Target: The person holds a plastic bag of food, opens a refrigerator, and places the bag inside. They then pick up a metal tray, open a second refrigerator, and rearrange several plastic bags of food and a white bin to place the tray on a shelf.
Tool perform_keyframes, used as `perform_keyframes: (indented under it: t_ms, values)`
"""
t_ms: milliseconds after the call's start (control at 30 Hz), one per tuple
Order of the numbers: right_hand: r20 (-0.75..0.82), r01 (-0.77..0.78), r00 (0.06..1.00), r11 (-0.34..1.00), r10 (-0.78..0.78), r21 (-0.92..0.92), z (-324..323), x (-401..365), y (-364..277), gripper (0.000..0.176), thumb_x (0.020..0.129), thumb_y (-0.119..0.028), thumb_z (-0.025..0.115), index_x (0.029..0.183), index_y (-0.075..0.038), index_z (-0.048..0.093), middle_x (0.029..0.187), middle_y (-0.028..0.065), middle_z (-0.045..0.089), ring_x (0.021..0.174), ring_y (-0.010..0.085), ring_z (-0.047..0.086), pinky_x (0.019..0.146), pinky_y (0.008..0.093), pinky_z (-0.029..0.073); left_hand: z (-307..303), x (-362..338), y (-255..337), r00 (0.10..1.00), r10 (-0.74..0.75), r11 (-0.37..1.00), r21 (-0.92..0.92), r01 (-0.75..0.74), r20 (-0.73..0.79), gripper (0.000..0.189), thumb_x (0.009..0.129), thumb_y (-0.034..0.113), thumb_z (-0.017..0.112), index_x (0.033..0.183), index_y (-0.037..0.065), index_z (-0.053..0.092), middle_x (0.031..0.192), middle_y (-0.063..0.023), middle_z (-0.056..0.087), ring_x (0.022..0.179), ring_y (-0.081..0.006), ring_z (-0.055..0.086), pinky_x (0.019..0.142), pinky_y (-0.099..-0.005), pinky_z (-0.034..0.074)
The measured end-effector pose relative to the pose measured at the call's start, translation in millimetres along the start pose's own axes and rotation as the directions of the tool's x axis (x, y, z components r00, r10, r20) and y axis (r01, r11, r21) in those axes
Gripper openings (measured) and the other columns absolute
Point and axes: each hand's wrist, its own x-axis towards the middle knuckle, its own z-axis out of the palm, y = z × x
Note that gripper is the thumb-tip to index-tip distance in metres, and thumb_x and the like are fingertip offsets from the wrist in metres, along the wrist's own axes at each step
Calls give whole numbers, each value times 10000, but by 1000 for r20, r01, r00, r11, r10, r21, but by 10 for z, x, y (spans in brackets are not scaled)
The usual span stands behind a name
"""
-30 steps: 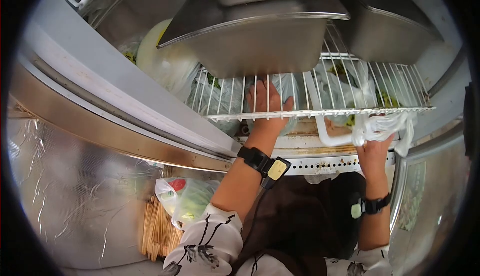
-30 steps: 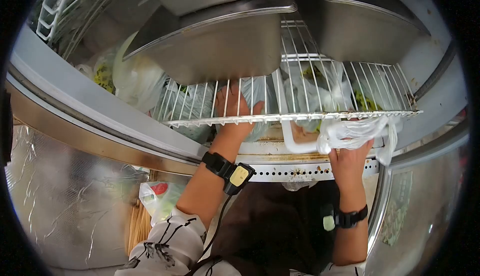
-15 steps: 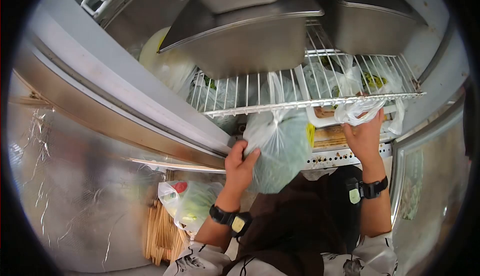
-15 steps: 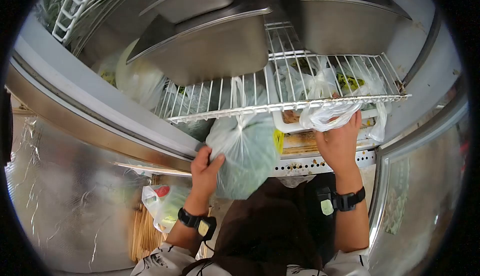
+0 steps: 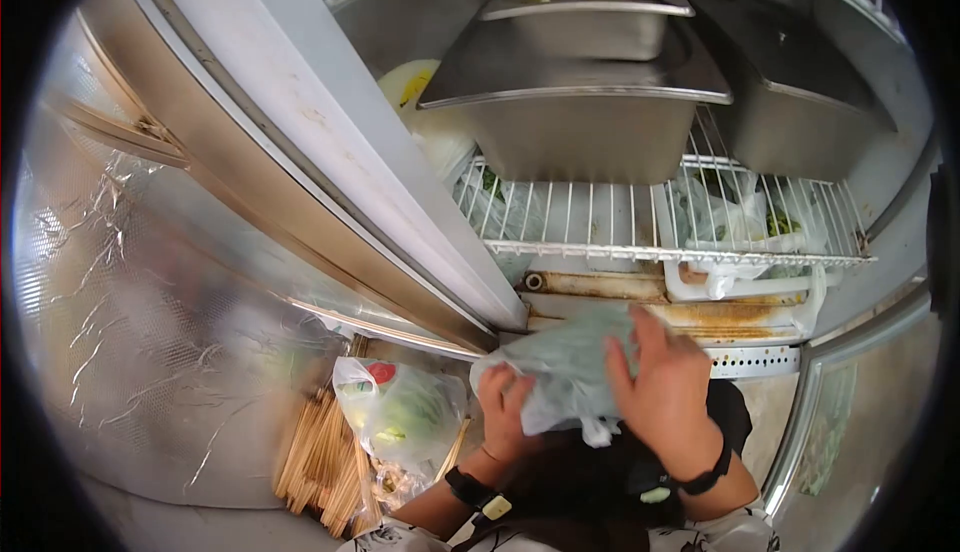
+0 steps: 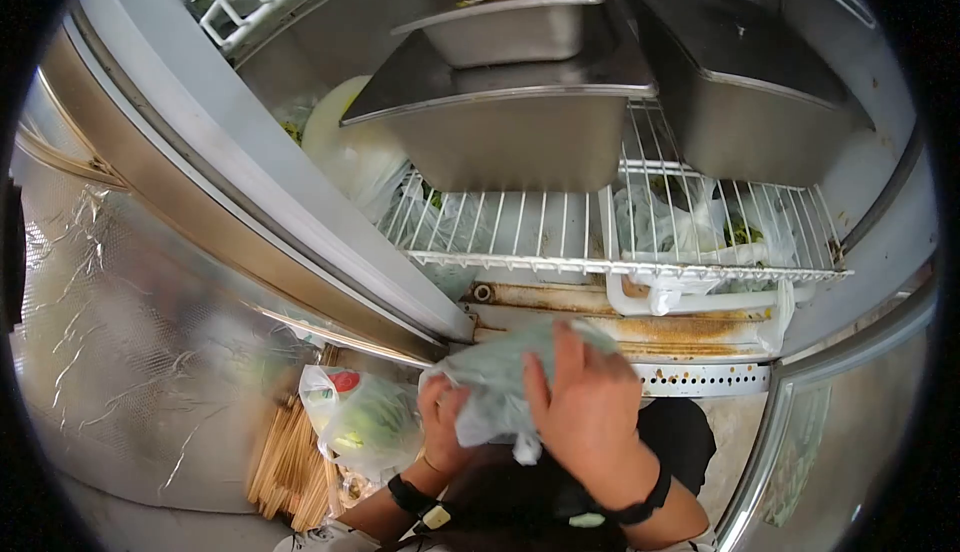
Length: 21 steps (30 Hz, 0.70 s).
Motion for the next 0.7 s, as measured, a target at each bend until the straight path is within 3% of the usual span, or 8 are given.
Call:
perform_keyframes:
  t_ms: [67,133,233,300,400,467,633,700]
  values:
    - [-4,120,993,990,-121,-72,49,6,-42,369,748,-213,609,1015,27,525,792,177,587,665,306,578,612,355,463,8,-29,44,999,5,998,-57,-3,43,596,592,347,709,1084,72,516,1145,-171,414,1140,-351,384,958,-506,273]
    - [59,356,932,934,-357,20,309,187,28,362,757,-179,596,1041,27,505,860,188,585,740,317,580,645,381,468,10,-64,60,945,87,996,-47,-76,315,613,550,332,725,1075,84,528,1183,-157,408,1168,-338,365,966,-497,271]
    - [-70,464,883,841,-464,278,817,706,126,382,781,-86,545,1134,24,446,1097,241,505,981,402,507,826,440,430,57,-26,51,911,121,992,-81,-97,395,693,541,338,729,1142,90,488,1230,-154,386,1201,-353,333,987,-521,224]
    - [-16,571,811,785,-585,238,1073,1063,61,342,782,-19,490,1119,23,450,1135,207,482,927,327,539,705,432,461,58,32,152,886,125,992,-78,-100,447,752,542,363,733,1184,79,464,1247,-166,374,1210,-372,321,994,-538,200]
    - [-86,626,778,755,-623,192,1609,1633,1,387,766,-60,521,1136,20,440,1134,219,491,908,350,548,699,443,459,-7,68,327,888,35,998,-60,-9,459,813,539,267,754,1265,142,412,1314,-194,311,1244,-368,278,995,-557,176]
    - [12,504,858,847,-513,169,1455,1597,-184,419,757,-120,558,1136,16,445,1118,222,503,894,360,555,700,444,463,43,39,288,861,29,998,27,-50,508,863,535,288,766,1303,195,382,1341,-227,263,1259,-378,253,989,-574,168]
    - [121,142,979,977,-162,159,1196,1534,-41,406,716,-285,657,1000,-28,520,953,223,587,891,380,567,730,442,476,79,-86,199,955,129,992,-43,-122,268,469,595,204,642,1064,204,622,1205,-46,484,1155,-290,391,1009,-536,160]
    - [-161,217,965,975,-206,54,1311,1523,447,358,721,-246,673,973,-32,538,926,206,606,840,365,591,693,425,484,-11,-106,99,945,150,988,-85,-130,290,450,612,196,627,1062,197,625,1180,-41,506,1152,-281,402,1014,-533,152]
